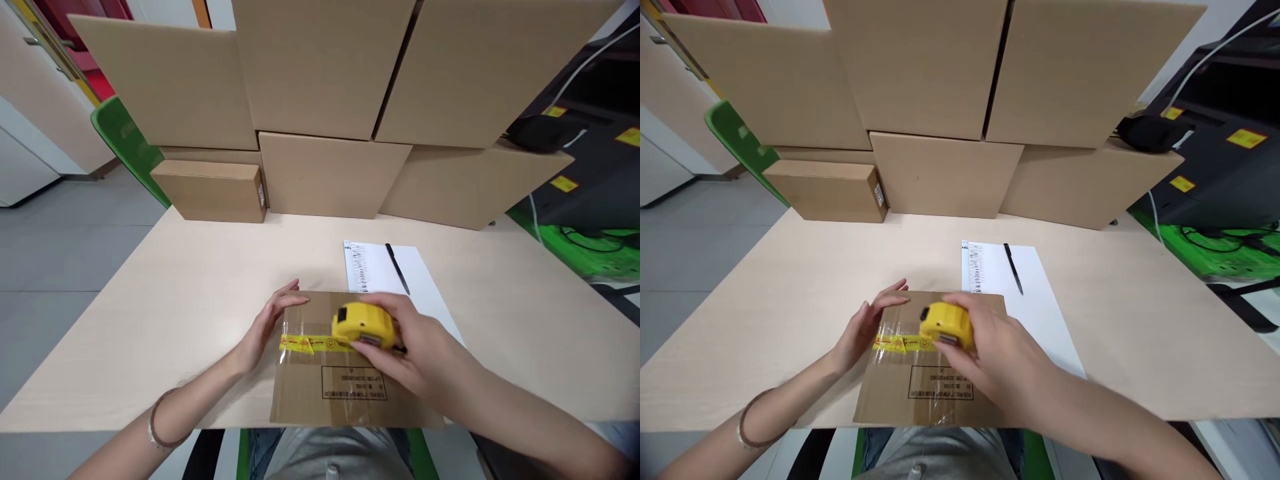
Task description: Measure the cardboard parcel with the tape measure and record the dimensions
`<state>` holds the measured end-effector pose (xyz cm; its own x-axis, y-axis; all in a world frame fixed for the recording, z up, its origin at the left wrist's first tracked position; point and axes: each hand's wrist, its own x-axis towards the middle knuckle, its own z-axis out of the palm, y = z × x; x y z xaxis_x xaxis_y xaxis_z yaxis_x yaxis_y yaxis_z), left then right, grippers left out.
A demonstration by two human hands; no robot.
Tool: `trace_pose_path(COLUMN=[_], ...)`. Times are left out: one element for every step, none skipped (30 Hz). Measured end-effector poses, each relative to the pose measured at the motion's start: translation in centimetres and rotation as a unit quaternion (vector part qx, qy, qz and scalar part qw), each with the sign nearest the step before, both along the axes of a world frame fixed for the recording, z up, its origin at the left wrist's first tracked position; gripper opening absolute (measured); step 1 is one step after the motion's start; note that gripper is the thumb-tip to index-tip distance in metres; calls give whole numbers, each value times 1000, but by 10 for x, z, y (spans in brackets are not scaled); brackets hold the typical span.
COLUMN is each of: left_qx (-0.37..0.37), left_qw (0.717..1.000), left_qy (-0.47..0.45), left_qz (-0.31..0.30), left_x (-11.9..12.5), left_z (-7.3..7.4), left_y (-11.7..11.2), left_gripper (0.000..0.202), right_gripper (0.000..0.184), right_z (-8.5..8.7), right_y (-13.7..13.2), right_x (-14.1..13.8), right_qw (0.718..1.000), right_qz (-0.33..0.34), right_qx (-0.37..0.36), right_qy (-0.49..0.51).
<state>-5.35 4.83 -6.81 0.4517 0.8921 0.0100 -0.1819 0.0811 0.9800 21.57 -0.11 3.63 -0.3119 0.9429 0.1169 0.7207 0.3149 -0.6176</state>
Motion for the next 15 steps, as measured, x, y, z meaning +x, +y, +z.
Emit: trace_pose_path(left_qx=[-1, -5, -14, -23, -28, -26, -12, 11, 40, 68, 91, 107, 116, 119, 118], left_qw=[1000, 1000, 1000, 1000, 999, 1000, 1000, 1000, 999, 997, 994, 992, 990, 990, 990], left_qy=[-4, -8, -13, -16, -16, -11, -2, 9, 21, 31, 39, 43, 45, 47, 47], left_qz=[2, 5, 8, 10, 11, 9, 7, 1, -8, -21, -35, -49, -59, -66, -68], left_x=[0, 0, 0, -1, -2, -3, -4, -5, -6, -8, -9, -9, -10, -10, -10], left_z=[-1, -2, -4, -5, -6, -7, -7, -7, -6, -5, -3, -2, 0, 1, 2], left_y=[0, 0, 0, 0, -1, 0, 0, 1, 2, 3, 4, 5, 6, 7, 7], left_gripper=[60, 62, 64, 64, 65, 64, 63, 61, 60, 57, 55, 52, 49, 47, 45], right_gripper=[46, 48, 49, 49, 49, 49, 50, 51, 53, 53, 53, 51, 48, 45, 41], right_z=[6, 12, 16, 18, 18, 17, 15, 13, 10, 9, 8, 8, 8, 9, 10], right_y=[8, 16, 23, 28, 32, 35, 36, 36, 35, 34, 33, 31, 29, 26, 24], right_x=[-10, -21, -32, -42, -51, -59, -64, -67, -68, -66, -61, -53, -43, -30, -14], right_qw=[1000, 998, 996, 992, 987, 983, 979, 977, 976, 977, 978, 981, 983, 986, 989], right_qz=[22, 50, 83, 118, 150, 174, 190, 199, 204, 202, 196, 186, 172, 153, 133], right_qx=[16, 26, 25, 16, 5, -6, -17, -24, -32, -38, -42, -48, -52, -57, -66], right_qy=[-6, -12, -21, -33, -48, -62, -72, -75, -71, -61, -49, -40, -32, -26, -20])
